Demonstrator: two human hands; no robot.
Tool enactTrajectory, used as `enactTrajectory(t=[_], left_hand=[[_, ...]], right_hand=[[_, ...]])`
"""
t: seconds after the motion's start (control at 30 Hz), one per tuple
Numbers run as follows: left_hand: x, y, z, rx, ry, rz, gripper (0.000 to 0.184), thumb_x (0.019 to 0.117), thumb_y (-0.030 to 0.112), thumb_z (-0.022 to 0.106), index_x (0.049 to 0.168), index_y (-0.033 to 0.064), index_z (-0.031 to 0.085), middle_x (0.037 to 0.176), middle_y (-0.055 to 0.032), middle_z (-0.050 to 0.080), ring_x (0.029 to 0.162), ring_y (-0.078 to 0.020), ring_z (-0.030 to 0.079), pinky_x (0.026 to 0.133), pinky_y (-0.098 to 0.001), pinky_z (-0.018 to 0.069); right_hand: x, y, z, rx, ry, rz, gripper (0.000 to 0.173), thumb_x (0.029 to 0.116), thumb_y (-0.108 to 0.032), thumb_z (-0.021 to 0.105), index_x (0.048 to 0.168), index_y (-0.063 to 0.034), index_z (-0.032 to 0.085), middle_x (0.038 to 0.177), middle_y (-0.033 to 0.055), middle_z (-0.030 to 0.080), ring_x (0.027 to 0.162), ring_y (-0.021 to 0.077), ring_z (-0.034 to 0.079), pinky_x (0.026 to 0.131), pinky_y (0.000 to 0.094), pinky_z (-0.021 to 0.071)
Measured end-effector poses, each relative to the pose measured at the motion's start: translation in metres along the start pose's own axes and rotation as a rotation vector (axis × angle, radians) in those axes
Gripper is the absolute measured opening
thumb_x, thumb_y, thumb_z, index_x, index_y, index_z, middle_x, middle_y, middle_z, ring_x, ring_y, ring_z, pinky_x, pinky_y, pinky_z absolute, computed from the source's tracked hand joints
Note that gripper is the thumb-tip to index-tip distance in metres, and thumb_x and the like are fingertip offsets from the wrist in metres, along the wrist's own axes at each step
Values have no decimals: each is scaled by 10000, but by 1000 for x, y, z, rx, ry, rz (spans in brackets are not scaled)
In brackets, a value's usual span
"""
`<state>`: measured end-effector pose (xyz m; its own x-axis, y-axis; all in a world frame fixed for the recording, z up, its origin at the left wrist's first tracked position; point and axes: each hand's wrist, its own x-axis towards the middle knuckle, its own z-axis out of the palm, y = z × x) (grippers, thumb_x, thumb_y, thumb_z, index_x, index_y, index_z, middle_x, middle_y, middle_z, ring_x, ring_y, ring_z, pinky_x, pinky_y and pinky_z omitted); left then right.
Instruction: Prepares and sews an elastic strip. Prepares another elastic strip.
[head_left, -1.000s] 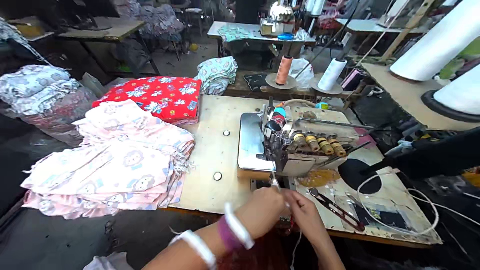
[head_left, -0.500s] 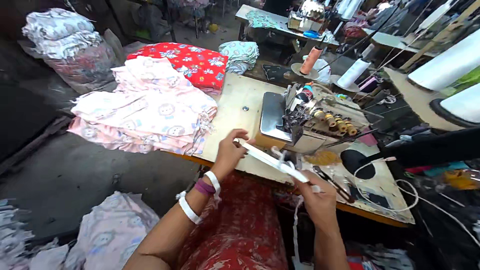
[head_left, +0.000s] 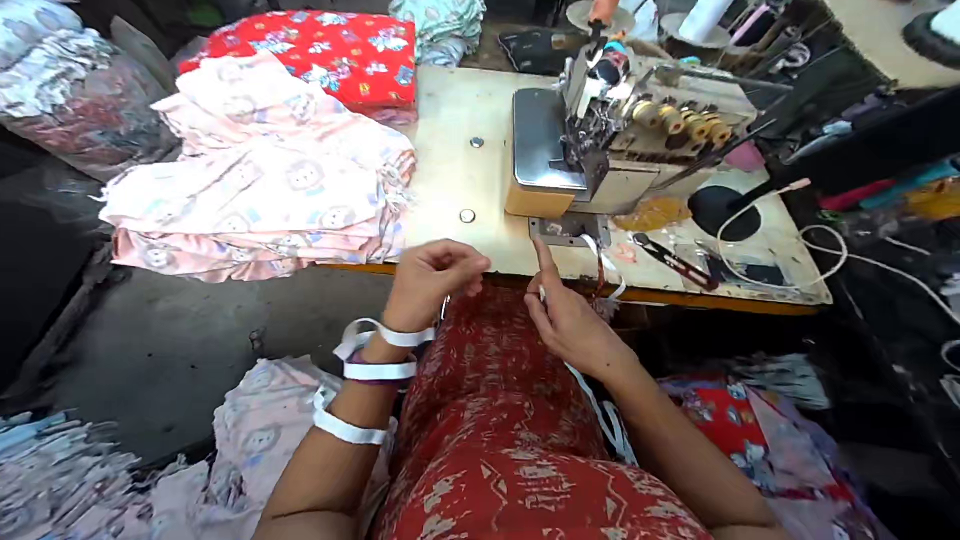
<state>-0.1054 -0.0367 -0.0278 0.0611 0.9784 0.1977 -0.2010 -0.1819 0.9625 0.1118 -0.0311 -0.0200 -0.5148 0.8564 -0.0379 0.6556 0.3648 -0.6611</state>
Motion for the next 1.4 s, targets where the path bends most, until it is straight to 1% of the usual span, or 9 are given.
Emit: enactTrajectory(t=[0.17, 0.43, 0.63, 0.8, 0.9, 1.0, 1.17, 1.27, 1.4], left_hand=[[5, -25, 54, 344, -153, -317, 253, 897, 171, 766, 1038, -22, 682, 828, 22, 669, 703, 5, 611, 677, -183, 525], [22, -33, 66, 104, -280, -384, 118, 915, 35, 695, 1027, 6, 675, 795, 79, 696, 687, 0, 667, 679, -182, 580], [14, -57, 75, 120, -282, -215, 274, 880, 17, 717, 1143, -24, 651, 856, 90, 684, 731, 38, 636, 691, -142, 541], [14, -68, 77, 270, -153, 65, 133, 901, 32, 705, 974, -73, 741, 883, -39, 704, 778, 30, 637, 751, -136, 541], [18, -49, 60, 177, -107, -33, 109, 954, 32, 646, 993, -34, 723, 835, 14, 724, 730, -12, 685, 733, -207, 597], [18, -40, 21, -115, -129, -26, 102, 979, 123, 659, 1020, 147, 750, 826, 41, 767, 722, -70, 734, 721, -263, 630], [20, -27, 10, -364, -491, -10, 218, 980, 364, 665, 1069, 213, 794, 1004, 7, 791, 901, -116, 765, 818, -281, 633], [32, 7, 23, -29, -368, 46, 124, 968, 193, 687, 939, 123, 785, 862, 35, 781, 783, -58, 745, 745, -243, 628], [60, 86, -8, 604, -180, 447, 208, 960, 76, 677, 1158, 18, 703, 970, 61, 762, 855, 34, 699, 810, -168, 587]], right_hand=[[-3, 7, 9, -135, -18, 83, 689, 1059, -41, 398, 1635, -9, 21, 1327, 230, 639, 1161, 347, 671, 1031, 472, 501], [-13, 33, 5, -131, 132, -44, 695, 1024, -27, 490, 1603, 82, 122, 1038, 218, 723, 944, 370, 726, 880, 485, 572], [-12, 36, -9, -40, 63, 70, 816, 995, 23, 509, 1618, 38, -19, 1002, 228, 703, 876, 351, 707, 873, 470, 556], [-7, 32, -11, 2, 13, 112, 837, 1025, -66, 542, 1623, 13, -37, 998, 220, 700, 891, 329, 697, 890, 463, 542], [-11, 48, -20, 254, -45, 146, 818, 982, -217, 680, 1626, -35, 209, 959, 101, 715, 799, 154, 651, 773, 338, 545], [-28, 70, -39, 551, 36, 106, 316, 954, -150, 677, 1226, 13, 675, 768, -62, 690, 589, -58, 542, 529, 131, 435], [-25, 67, -71, 756, 225, -150, 101, 915, -259, 745, 1003, -211, 758, 808, -197, 713, 671, -112, 599, 620, 89, 495], [-9, 38, -79, 647, 206, -257, 78, 950, -224, 703, 977, -166, 748, 758, -187, 654, 628, -122, 530, 581, 72, 448], [-3, 25, -89, 639, 174, -321, 157, 990, -207, 659, 1120, -154, 729, 705, -149, 620, 577, -99, 503, 537, 75, 429]])
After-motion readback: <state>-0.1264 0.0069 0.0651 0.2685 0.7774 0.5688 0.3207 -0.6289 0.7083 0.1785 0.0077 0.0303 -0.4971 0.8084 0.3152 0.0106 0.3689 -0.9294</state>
